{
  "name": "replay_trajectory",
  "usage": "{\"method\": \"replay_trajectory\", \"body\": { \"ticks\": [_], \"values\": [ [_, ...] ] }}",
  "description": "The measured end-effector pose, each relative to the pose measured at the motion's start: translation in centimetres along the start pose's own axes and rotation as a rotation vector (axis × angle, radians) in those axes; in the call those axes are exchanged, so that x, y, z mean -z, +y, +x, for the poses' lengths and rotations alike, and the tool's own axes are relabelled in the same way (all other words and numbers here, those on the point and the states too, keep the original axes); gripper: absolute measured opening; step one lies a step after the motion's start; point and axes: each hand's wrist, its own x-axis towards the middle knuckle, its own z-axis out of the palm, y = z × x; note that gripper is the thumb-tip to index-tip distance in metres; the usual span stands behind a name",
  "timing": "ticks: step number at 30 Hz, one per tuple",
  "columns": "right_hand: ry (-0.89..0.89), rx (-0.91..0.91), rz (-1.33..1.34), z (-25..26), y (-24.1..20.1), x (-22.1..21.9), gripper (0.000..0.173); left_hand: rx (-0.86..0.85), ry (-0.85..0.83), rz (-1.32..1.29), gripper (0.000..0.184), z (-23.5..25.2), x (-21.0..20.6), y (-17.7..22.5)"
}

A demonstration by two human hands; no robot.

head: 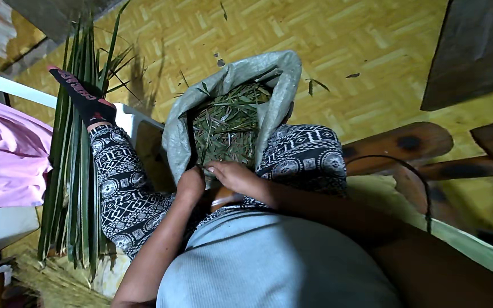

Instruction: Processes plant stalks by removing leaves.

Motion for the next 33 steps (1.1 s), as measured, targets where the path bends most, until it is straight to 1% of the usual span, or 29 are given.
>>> {"method": "replay_trajectory", "body": {
  "ticks": [2, 4, 9, 11, 13, 16, 18, 20, 22, 24, 26, 30, 32, 33],
  "values": [
    [0.02, -0.011, -0.065, 0.1, 0.1, -0.1, 0.041, 0.018, 0.003, 0.04, 0.033, -0.1, 0.0, 0.6],
    [0.043, -0.034, -0.108, 0.5, 0.6, -0.2, 0.042, 0.026, -0.007, 0.061, 0.037, -0.3, 0.0, 1.1],
    [0.139, -0.045, -0.213, 1.9, 2.2, -0.4, 0.04, 0.005, -0.018, 0.047, 0.038, -0.5, 0.0, 1.0],
    [0.14, -0.086, -0.229, 2.5, 2.8, 0.0, 0.041, -0.006, -0.027, 0.026, 0.039, -0.5, 0.0, 0.7],
    [0.168, -0.146, -0.189, 3.2, 3.5, 0.8, 0.043, -0.016, -0.036, -0.005, 0.04, -0.5, 0.0, 0.4],
    [0.259, -0.208, -0.102, 3.9, 4.7, 2.0, 0.044, -0.012, -0.039, -0.058, 0.04, -0.5, 0.1, 0.0],
    [0.244, -0.203, -0.019, 3.8, 4.6, 2.5, 0.045, -0.016, -0.024, -0.087, 0.04, -0.3, 0.1, -0.3],
    [0.161, -0.195, 0.169, 3.2, 3.8, 2.5, 0.044, -0.022, -0.018, -0.114, 0.04, -0.2, 0.1, -0.3],
    [0.074, -0.214, 0.429, 2.8, 3.0, 1.7, 0.043, -0.043, -0.019, -0.141, 0.04, -0.1, 0.1, -0.2],
    [0.048, -0.235, 0.701, 2.4, 2.6, 0.6, 0.041, -0.073, -0.025, -0.169, 0.04, -0.2, 0.0, -0.1],
    [0.049, -0.265, 0.88, 2.3, 2.6, 0.3, 0.038, -0.089, -0.043, -0.197, 0.041, -0.2, -0.1, -0.3],
    [0.047, -0.295, 0.981, 2.8, 3.2, 0.3, 0.036, -0.087, -0.094, -0.289, 0.037, -0.6, -0.1, -1.1],
    [0.078, -0.311, 0.966, 2.9, 3.2, 0.4, 0.036, -0.064, -0.127, -0.331, 0.044, -0.8, -0.2, -1.6],
    [0.09, -0.302, 0.922, 2.8, 3.1, 0.5, 0.036, -0.045, -0.129, -0.338, 0.045, -0.9, -0.2, -1.7]
  ]
}}
